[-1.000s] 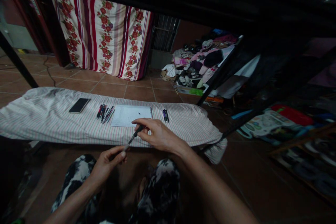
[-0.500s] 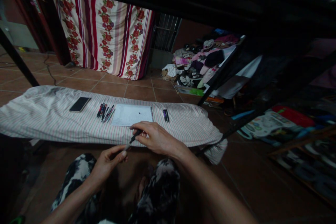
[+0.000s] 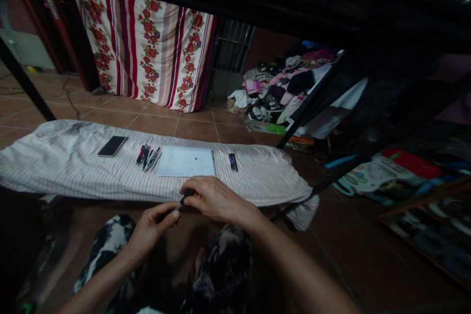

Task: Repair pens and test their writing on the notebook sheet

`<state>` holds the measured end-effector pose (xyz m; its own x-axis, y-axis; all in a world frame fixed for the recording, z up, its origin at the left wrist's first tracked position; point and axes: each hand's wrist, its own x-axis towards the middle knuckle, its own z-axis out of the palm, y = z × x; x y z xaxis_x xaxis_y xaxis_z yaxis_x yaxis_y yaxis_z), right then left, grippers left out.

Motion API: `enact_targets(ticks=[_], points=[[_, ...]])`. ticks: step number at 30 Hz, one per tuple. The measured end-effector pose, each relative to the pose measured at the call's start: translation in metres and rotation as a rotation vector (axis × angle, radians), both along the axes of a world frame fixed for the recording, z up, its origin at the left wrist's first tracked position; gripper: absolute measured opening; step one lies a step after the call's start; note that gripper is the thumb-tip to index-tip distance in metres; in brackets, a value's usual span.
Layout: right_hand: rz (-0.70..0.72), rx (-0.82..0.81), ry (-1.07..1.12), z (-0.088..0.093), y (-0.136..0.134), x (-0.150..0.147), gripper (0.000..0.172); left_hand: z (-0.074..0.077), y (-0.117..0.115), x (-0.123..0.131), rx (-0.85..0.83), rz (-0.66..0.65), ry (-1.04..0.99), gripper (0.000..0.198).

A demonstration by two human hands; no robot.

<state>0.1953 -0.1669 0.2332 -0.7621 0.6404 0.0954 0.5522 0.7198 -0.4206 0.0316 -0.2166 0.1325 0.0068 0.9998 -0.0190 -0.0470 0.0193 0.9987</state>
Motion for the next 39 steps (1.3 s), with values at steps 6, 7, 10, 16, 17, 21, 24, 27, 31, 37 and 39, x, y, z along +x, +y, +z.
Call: enact_targets(ticks=[6, 7, 10, 16, 17, 21, 24, 27, 31, 37, 39], points=[[0.032, -0.001, -0.010, 0.001, 0.001, -0.001, 0.015, 0.001, -0.001, 0.000, 0.028, -0.011, 0.032, 0.027], [0.043, -0.001, -0.016, 0.001, 0.001, -0.001, 0.015, 0.001, -0.002, 0.000, 0.034, -0.015, 0.035, 0.027], [0.067, 0.012, -0.053, 0.002, 0.001, -0.001, 0.016, 0.000, -0.003, 0.000, 0.048, -0.018, 0.023, 0.026], [0.075, 0.057, -0.140, 0.004, -0.001, -0.003, 0.018, -0.006, -0.004, 0.001, 0.083, -0.004, 0.018, 0.024], [0.077, 0.064, -0.155, 0.004, -0.001, -0.003, 0.018, -0.007, -0.004, 0.001, 0.089, -0.007, 0.021, 0.024], [0.086, 0.099, -0.204, 0.003, -0.002, -0.005, 0.019, -0.012, -0.006, 0.003, 0.116, 0.006, 0.034, 0.022], [0.089, 0.123, -0.245, 0.001, -0.002, -0.005, 0.021, -0.015, -0.007, 0.004, 0.126, 0.029, 0.053, 0.020], [0.082, 0.130, -0.273, -0.002, -0.003, -0.006, 0.021, -0.017, -0.008, 0.005, 0.126, 0.039, 0.054, 0.020], [0.073, 0.081, -0.239, -0.004, -0.002, -0.007, 0.020, -0.017, -0.009, 0.005, 0.040, 0.019, -0.007, 0.023], [-0.075, -0.185, 0.025, -0.010, -0.006, -0.009, 0.018, -0.007, -0.010, -0.001, -0.045, -0.071, -0.117, 0.029], [-0.140, -0.260, 0.098, -0.012, -0.008, -0.010, 0.024, -0.004, -0.009, -0.002, -0.056, -0.083, -0.131, 0.030]])
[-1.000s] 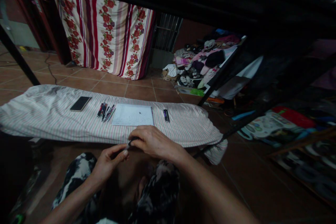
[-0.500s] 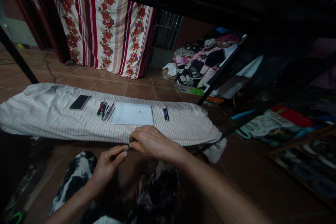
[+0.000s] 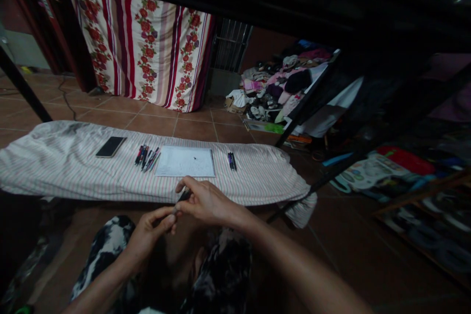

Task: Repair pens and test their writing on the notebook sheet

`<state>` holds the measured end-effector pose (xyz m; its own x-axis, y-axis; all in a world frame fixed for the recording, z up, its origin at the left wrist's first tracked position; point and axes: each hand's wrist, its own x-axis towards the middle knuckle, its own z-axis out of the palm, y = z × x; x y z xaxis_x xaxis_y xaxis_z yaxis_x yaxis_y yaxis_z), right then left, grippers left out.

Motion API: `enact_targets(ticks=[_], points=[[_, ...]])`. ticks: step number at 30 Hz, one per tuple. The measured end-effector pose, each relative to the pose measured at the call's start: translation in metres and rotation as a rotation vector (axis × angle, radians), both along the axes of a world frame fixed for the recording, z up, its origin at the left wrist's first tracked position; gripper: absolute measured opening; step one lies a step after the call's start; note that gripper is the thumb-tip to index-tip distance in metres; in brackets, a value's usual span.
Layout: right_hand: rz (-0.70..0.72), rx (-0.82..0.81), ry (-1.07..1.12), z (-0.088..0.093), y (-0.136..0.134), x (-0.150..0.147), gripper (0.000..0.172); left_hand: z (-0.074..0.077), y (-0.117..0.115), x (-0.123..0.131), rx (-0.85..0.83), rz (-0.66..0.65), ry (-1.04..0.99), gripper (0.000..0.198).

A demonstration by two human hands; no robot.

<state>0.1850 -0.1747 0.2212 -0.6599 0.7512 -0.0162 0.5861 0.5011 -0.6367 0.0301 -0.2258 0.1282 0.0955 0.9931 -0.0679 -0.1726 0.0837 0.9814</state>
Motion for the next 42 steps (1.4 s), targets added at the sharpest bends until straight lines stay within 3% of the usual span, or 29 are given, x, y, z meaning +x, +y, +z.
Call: enact_targets(ticks=[10, 16, 23, 30, 36, 39, 42], points=[[-0.051, -0.100, 0.083, -0.004, 0.001, 0.003, 0.029, -0.003, 0.001, -0.001, -0.044, 0.013, -0.014, 0.035], [0.010, -0.366, 0.317, -0.015, 0.002, 0.007, 0.026, -0.003, 0.000, 0.000, -0.068, 0.011, -0.096, 0.033], [-0.059, -0.513, 0.480, -0.026, 0.000, 0.001, 0.033, -0.003, 0.000, -0.003, -0.069, -0.069, -0.189, 0.027], [-0.183, -0.319, 0.546, -0.030, -0.002, -0.004, 0.032, -0.002, 0.002, -0.005, -0.066, -0.083, -0.237, 0.026], [-0.154, -0.464, 0.649, -0.033, -0.007, -0.010, 0.031, 0.004, 0.002, -0.007, -0.059, -0.144, -0.270, 0.027], [-0.189, -0.483, 0.691, -0.038, -0.009, -0.013, 0.030, 0.004, 0.000, -0.006, -0.043, -0.096, -0.252, 0.027], [-0.255, -0.343, 0.667, -0.044, -0.010, -0.016, 0.024, 0.002, -0.001, -0.002, 0.002, 0.012, -0.185, 0.028]])
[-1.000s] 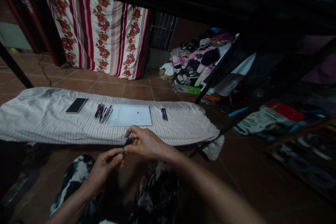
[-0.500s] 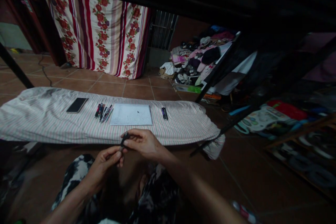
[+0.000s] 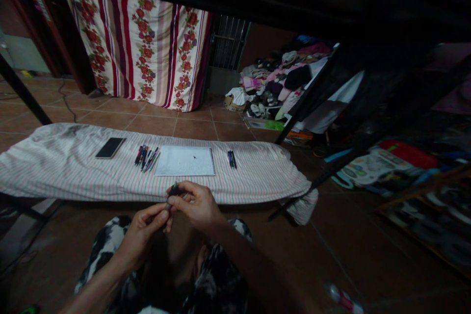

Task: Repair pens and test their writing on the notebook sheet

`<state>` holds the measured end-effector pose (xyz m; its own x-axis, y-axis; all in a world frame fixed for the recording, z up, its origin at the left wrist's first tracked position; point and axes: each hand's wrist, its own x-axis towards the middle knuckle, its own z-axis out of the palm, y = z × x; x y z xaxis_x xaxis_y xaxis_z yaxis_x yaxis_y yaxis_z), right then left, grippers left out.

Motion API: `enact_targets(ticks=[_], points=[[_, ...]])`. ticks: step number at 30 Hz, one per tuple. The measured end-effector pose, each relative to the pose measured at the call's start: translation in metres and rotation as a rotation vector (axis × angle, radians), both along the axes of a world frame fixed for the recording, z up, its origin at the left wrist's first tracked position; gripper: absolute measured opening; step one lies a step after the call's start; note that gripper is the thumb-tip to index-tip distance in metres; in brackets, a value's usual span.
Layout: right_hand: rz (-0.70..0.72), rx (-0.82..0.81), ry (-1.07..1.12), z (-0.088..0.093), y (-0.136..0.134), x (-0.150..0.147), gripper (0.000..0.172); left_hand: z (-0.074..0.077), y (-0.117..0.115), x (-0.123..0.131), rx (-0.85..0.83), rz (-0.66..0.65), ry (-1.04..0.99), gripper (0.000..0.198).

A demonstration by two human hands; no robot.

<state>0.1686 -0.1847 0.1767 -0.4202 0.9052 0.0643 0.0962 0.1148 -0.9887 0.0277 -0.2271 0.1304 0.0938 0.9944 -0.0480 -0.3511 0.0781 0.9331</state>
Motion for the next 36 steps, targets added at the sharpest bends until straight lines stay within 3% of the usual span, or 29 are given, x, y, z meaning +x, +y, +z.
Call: enact_targets(ticks=[5, 11, 17, 23, 30, 36], points=[[-0.143, 0.195, -0.152, -0.005, -0.004, -0.004, 0.014, -0.003, -0.002, 0.004, 0.019, 0.107, 0.122, 0.026], [-0.196, 0.140, -0.156, -0.012, -0.010, -0.008, 0.021, -0.003, -0.003, 0.002, 0.054, 0.098, 0.189, 0.024], [-0.083, -0.008, 0.015, -0.012, -0.015, -0.005, 0.028, -0.002, -0.007, -0.002, 0.049, -0.053, 0.068, 0.025], [0.037, -0.075, 0.184, -0.003, -0.019, -0.005, 0.037, -0.005, -0.006, -0.005, 0.047, -0.107, -0.033, 0.026], [-0.049, -0.113, 0.211, -0.012, -0.015, -0.009, 0.026, -0.008, -0.008, -0.004, 0.049, -0.058, 0.021, 0.024], [0.040, -0.164, 0.203, -0.013, -0.015, -0.007, 0.046, -0.010, -0.007, -0.005, 0.047, -0.043, 0.011, 0.025]])
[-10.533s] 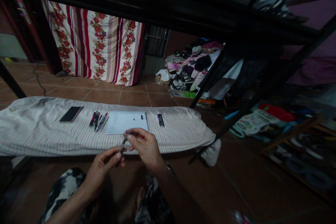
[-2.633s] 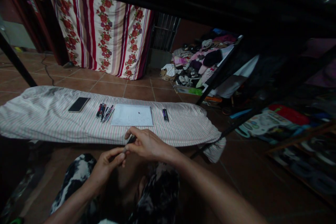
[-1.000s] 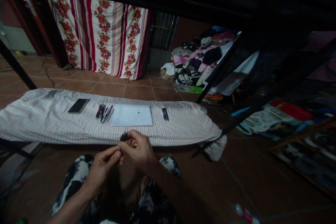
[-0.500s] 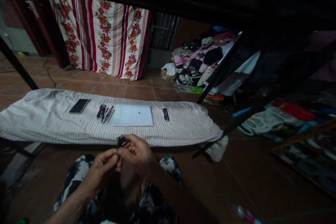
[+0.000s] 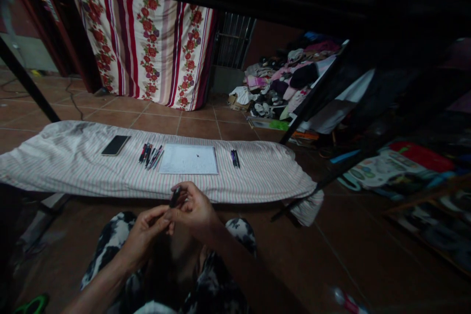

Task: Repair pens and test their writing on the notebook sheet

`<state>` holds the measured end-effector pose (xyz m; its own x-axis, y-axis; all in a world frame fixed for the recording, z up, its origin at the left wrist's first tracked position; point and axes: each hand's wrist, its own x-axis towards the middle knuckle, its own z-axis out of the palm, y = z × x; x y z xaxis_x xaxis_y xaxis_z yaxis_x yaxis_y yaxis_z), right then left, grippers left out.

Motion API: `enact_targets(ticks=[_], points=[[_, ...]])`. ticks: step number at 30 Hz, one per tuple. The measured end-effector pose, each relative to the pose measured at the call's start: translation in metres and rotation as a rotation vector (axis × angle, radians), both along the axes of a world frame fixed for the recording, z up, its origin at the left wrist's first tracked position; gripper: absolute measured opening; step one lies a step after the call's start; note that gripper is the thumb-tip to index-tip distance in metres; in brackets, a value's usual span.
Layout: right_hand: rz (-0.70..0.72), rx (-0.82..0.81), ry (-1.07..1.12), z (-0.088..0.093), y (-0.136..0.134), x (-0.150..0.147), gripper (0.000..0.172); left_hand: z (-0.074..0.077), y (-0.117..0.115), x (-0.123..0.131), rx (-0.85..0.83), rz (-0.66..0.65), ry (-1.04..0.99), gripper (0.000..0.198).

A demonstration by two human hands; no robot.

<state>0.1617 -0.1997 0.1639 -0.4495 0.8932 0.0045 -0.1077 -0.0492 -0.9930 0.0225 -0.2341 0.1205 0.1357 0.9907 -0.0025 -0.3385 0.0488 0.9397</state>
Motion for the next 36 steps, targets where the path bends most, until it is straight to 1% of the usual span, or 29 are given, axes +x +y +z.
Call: enact_targets(ticks=[2, 4, 6, 9, 12, 14, 15, 17, 18, 20, 21, 24, 27, 29, 31, 33, 34, 36], points=[[0.026, 0.029, 0.007, 0.002, 0.000, 0.004, 0.050, 0.000, 0.001, -0.001, -0.015, -0.001, -0.009, 0.025], [0.033, 0.067, -0.009, 0.004, 0.000, 0.007, 0.042, 0.000, 0.002, -0.002, -0.034, 0.003, -0.011, 0.025], [0.006, 0.107, -0.038, 0.004, 0.001, 0.008, 0.033, 0.000, 0.002, -0.002, -0.049, 0.010, -0.011, 0.026], [-0.059, 0.086, -0.056, 0.000, 0.003, 0.007, 0.026, 0.002, 0.001, 0.000, -0.053, 0.021, -0.001, 0.028], [-0.102, 0.011, -0.065, -0.007, 0.004, 0.004, 0.027, 0.004, 0.000, 0.001, -0.041, 0.019, 0.017, 0.028], [-0.120, 0.012, -0.077, -0.009, 0.004, 0.004, 0.032, 0.006, -0.001, 0.000, -0.033, 0.010, 0.030, 0.029], [-0.110, 0.023, -0.069, -0.008, 0.003, 0.005, 0.037, 0.007, -0.001, 0.000, -0.032, 0.006, 0.035, 0.029], [-0.048, 0.039, -0.027, -0.005, 0.002, 0.007, 0.048, 0.007, -0.001, 0.000, -0.032, 0.003, 0.031, 0.029], [-0.004, 0.045, -0.011, -0.003, 0.002, 0.008, 0.048, 0.007, -0.001, -0.001, -0.035, 0.003, 0.023, 0.028], [0.055, 0.058, -0.012, 0.000, 0.001, 0.009, 0.038, 0.005, -0.001, -0.001, -0.042, 0.000, 0.005, 0.027], [0.054, 0.061, -0.026, 0.002, 0.001, 0.009, 0.032, 0.005, -0.001, -0.001, -0.044, 0.002, -0.001, 0.027], [-0.022, 0.042, -0.066, 0.000, 0.002, 0.007, 0.027, 0.003, -0.001, 0.000, -0.036, 0.010, 0.006, 0.026], [-0.111, 0.046, -0.113, -0.006, 0.002, 0.004, 0.027, 0.004, -0.002, 0.000, -0.017, 0.000, 0.025, 0.027], [-0.138, 0.065, -0.127, -0.008, 0.002, 0.004, 0.030, 0.005, -0.002, 0.000, -0.013, -0.004, 0.032, 0.028], [-0.098, 0.069, -0.089, -0.008, 0.001, 0.004, 0.039, 0.006, -0.002, 0.000, -0.018, -0.004, 0.032, 0.029], [-0.022, 0.076, -0.045, -0.005, 0.001, 0.006, 0.045, 0.006, -0.001, -0.001, -0.033, -0.003, 0.026, 0.029], [0.005, 0.087, -0.039, -0.003, 0.000, 0.006, 0.043, 0.005, -0.001, -0.002, -0.042, -0.001, 0.023, 0.029], [0.010, 0.109, -0.055, -0.001, 0.001, 0.007, 0.033, 0.004, -0.001, -0.002, -0.056, 0.006, 0.018, 0.028]])
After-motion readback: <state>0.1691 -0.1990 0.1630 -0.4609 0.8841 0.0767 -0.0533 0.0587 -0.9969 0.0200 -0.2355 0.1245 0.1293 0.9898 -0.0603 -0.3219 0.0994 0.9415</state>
